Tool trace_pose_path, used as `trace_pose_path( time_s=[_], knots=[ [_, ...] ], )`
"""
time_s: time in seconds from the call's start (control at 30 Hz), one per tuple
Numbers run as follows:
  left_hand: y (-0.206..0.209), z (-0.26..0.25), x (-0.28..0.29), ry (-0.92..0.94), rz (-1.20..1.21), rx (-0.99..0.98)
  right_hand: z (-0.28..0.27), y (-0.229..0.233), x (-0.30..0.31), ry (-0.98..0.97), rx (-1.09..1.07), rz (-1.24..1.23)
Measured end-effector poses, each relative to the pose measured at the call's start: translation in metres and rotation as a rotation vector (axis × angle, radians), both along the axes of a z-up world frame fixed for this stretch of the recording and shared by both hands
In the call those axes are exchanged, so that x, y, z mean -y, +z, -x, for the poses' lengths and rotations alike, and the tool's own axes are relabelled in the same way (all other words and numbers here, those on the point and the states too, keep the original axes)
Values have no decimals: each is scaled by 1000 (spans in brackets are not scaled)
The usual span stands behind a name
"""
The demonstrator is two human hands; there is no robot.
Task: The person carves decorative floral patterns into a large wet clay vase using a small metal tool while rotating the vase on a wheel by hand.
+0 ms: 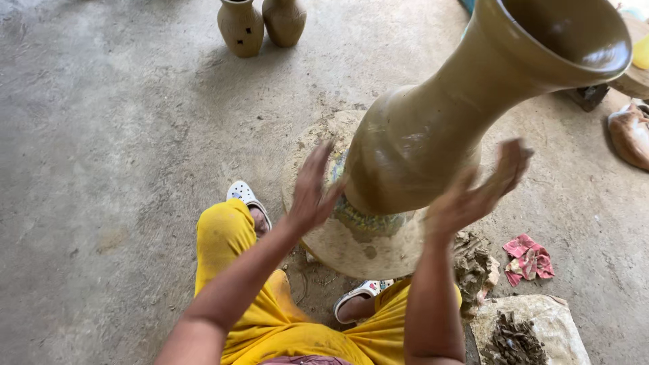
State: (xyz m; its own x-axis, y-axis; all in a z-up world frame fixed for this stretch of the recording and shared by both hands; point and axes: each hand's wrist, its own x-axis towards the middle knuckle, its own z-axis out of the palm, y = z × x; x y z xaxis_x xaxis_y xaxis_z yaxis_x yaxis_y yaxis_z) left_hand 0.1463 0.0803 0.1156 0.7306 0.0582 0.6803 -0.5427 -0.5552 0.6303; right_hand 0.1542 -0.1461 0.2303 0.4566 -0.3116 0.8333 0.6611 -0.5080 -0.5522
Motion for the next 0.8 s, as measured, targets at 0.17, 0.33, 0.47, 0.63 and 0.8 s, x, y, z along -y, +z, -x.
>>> trace_pose_path(
  time_s=[0.17, 0.33, 0.47, 0.63, 0.8],
  knots=[
    [59, -109, 32, -312, -48, -251, -36, -31, 54, 10, -616, -146],
    [49, -86, 46, -310, -43, -209, -64, -81, 86, 390, -458, -577],
    [28, -47, 45, -329, 19, -169, -66, -108, 104, 577, -401, -683],
    [-40, -36, 60, -269, -134, -123, -55, -187, 88, 634, -485, -924],
    [-77, -7, 40, -356, -133, -446, -38, -208, 110, 645, -557, -835]
  ],
)
